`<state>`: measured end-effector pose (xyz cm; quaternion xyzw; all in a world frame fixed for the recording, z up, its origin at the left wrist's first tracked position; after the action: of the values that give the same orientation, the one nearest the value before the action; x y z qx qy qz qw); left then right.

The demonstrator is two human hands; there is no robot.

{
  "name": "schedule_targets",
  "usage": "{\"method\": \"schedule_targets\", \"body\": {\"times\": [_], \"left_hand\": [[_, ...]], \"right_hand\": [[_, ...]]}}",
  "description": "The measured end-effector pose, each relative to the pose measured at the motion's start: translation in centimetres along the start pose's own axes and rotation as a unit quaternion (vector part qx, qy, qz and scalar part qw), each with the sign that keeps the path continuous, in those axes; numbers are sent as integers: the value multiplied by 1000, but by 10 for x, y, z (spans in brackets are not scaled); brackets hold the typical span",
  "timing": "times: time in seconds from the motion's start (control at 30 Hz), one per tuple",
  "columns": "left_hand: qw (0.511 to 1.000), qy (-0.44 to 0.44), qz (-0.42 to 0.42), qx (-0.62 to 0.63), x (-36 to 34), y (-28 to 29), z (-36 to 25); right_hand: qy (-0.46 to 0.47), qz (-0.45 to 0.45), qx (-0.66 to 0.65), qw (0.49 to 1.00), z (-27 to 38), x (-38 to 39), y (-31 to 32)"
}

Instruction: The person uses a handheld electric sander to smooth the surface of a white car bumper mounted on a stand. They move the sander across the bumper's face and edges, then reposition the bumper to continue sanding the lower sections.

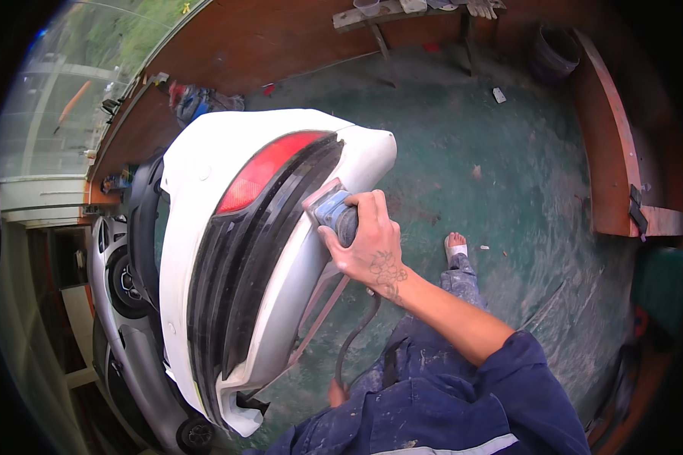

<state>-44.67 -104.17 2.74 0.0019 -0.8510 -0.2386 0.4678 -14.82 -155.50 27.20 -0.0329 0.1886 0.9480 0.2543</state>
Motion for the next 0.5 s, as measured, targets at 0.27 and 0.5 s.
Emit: {"method": "schedule_targets", "body": {"times": [0.27, 0.5], "left_hand": [[1000, 7, -2, -10, 2, -18, 10], [1000, 5, -12, -19, 6, -14, 11]], "right_hand": [[32, 20, 29, 999, 23, 22, -8], [-13, 1, 22, 1000, 8, -1, 2]]}}
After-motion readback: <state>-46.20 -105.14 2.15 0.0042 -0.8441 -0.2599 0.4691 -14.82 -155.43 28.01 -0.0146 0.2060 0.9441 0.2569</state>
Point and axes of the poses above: each hand's wrist, its own x-axis away from the middle knuckle, its own y-axis out of the back of the hand, z = x × y, the point moved 10 cm from there along -x, towards the middle knuckle, and after that the axes turned 10 degrees about z, right-handed, at the moved point
